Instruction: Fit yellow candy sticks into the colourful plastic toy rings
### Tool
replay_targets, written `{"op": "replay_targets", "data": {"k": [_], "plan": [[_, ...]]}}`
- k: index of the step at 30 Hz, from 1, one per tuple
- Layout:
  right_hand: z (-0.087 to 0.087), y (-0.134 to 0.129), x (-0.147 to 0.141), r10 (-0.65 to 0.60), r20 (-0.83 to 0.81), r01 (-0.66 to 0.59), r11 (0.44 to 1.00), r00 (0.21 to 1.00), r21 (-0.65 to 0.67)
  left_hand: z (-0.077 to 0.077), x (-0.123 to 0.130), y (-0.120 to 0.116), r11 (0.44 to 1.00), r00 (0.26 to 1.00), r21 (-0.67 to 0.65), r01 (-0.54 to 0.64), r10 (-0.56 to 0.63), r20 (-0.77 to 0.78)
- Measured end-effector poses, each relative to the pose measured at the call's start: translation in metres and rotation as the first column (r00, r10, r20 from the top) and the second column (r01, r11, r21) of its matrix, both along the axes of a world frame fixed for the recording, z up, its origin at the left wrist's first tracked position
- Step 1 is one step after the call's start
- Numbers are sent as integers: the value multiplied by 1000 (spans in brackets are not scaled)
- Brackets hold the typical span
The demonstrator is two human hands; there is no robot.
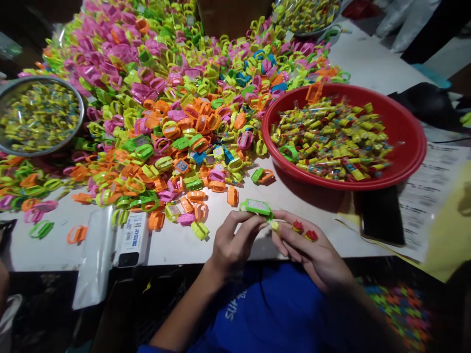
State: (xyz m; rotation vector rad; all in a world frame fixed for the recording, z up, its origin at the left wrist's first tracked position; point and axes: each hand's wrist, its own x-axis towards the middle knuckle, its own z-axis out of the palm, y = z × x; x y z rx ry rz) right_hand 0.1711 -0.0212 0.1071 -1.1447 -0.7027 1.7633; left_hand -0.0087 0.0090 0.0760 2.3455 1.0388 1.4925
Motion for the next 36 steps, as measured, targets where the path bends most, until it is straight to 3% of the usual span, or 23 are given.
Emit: {"op": "replay_targets", "data": {"k": [7,12,15,18,21,24,27,29,32,34,36], "plan": [[-11,4,-4,-124,108,118,991,986,57,-9,3,3,993,999,-115,7,-2,46],[-22,6,-8,-210,177,196,976,962,94,-34,-5,8,993,994,-41,107,-108,-24],[-32,14,-12,-189,155,182,981,970,62,-43,-9,23,991,988,-48,128,-132,-77],[-43,22,-13,-167,87,169,986,982,-7,-39,-10,44,990,999,-139,0,-7,-51],[-51,23,-11,-160,78,165,985,984,-56,-32,-9,57,949,993,-293,-120,108,-56],[-53,16,-6,-42,107,52,994,993,-97,-35,-11,57,900,974,-374,-224,198,-108],[-53,13,-4,57,92,-50,995,994,-82,-46,-14,54,793,910,-446,-415,356,-214],[-54,13,-4,93,78,-87,994,993,-70,-50,-15,55,710,884,-527,-467,367,-288],[-55,17,-5,77,102,-70,995,992,-69,-46,-13,56,696,945,-639,-327,261,-198],[-54,19,-5,33,118,-26,998,992,-59,-37,-10,52,694,982,-710,-116,188,24],[-49,19,-6,-10,111,13,999,994,-30,-24,-5,43,654,947,-748,111,159,279]]}}
